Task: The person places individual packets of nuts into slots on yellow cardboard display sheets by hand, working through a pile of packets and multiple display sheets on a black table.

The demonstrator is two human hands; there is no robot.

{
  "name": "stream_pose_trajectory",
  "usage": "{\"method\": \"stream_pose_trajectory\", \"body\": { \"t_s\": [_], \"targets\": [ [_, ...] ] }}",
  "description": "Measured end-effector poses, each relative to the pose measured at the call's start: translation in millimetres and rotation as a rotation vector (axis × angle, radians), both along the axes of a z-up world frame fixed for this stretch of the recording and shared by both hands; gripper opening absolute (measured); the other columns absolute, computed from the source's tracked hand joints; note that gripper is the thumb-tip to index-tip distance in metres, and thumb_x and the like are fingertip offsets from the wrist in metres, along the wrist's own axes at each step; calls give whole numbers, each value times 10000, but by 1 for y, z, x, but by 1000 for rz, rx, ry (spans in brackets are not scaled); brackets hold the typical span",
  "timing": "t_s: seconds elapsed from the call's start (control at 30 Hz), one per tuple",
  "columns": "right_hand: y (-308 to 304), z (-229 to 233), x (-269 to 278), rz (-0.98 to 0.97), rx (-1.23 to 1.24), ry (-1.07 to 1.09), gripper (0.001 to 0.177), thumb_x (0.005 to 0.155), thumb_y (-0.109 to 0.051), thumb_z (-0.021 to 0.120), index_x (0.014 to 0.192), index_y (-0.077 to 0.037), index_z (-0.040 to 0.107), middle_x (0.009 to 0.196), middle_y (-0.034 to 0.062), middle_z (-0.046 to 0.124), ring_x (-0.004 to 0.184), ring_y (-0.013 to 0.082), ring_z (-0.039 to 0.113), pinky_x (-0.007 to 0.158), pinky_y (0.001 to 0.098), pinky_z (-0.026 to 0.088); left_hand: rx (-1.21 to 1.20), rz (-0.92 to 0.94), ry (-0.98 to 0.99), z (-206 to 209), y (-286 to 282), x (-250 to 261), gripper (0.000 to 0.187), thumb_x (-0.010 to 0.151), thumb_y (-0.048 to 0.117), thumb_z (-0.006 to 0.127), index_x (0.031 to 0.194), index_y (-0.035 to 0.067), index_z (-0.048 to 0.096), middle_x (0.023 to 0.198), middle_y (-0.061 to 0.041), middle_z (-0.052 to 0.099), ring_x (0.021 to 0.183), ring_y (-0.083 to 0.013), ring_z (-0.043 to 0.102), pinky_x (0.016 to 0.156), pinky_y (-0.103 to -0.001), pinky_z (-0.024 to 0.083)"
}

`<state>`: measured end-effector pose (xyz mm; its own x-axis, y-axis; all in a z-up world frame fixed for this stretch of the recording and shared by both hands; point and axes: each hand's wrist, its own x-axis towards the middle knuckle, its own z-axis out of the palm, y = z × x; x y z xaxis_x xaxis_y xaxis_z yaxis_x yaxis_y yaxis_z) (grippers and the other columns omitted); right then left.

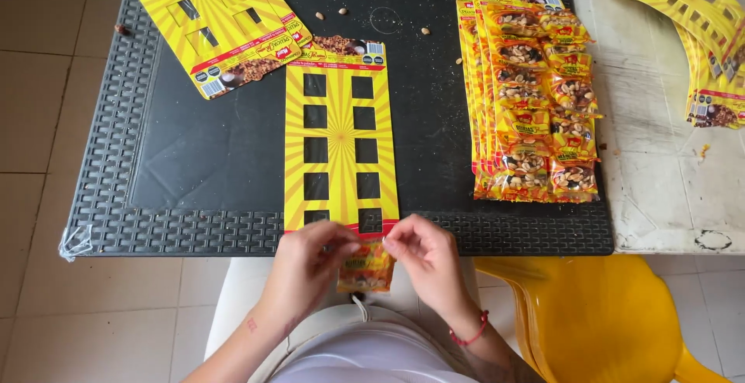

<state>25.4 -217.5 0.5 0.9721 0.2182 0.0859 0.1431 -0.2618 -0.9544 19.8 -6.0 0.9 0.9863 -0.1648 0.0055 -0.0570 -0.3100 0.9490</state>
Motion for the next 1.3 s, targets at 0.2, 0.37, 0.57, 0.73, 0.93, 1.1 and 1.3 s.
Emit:
{"method": "stream_pose_trajectory", "body": {
  "t_s": [0.2,0.37,0.57,0.73,0.93,1.1,1.3],
  "targets": [
    [-5,-12,34,-103,-88,119,23,911,10,713,889,4,707,715,137,665,593,174,656,573,319,571,115,76,54,10,-11,39,115,833,36,792,926,99,770,827,-86,809,791,-277,804,666,-374,651],
    [4,-13,51,-99,-197,129,25,888,27,731,888,13,710,710,145,654,574,187,682,544,318,564,278,70,27,11,-17,47,188,814,-7,799,969,60,716,841,-148,799,764,-323,800,670,-408,654],
    [19,0,57,-113,-525,-27,81,834,-30,783,828,-52,705,672,113,668,605,305,710,559,383,553,600,81,-84,-9,-22,55,367,800,63,815,1043,143,553,724,-58,751,670,-267,753,622,-366,615],
    [34,2,32,-63,-596,-543,91,859,38,668,902,-42,685,874,97,647,805,282,615,737,399,506,677,101,-165,-24,-17,75,454,692,161,786,1007,178,459,833,-30,617,822,-301,554,620,-448,454],
    [30,-24,10,124,-508,-579,360,976,-178,674,1230,77,665,1299,223,685,1247,371,642,1115,455,483,857,-38,-173,-16,-8,146,523,734,316,913,1089,194,549,1039,-51,600,943,-310,585,740,-426,509],
    [27,-29,13,96,-441,-453,427,1011,-320,645,1241,35,703,1292,193,709,1262,355,647,1098,484,486,1008,154,-439,-18,-16,285,515,882,540,717,1255,187,677,1578,-130,406,1465,-502,286,1037,-710,384],
    [0,-46,11,-109,-369,-384,305,902,-278,784,1136,-83,783,1331,93,718,1307,302,626,1110,442,480,1233,143,-180,-48,-20,432,974,895,806,393,1620,162,300,1743,40,11,1551,-447,-106,1121,-826,55]
  ]
}}
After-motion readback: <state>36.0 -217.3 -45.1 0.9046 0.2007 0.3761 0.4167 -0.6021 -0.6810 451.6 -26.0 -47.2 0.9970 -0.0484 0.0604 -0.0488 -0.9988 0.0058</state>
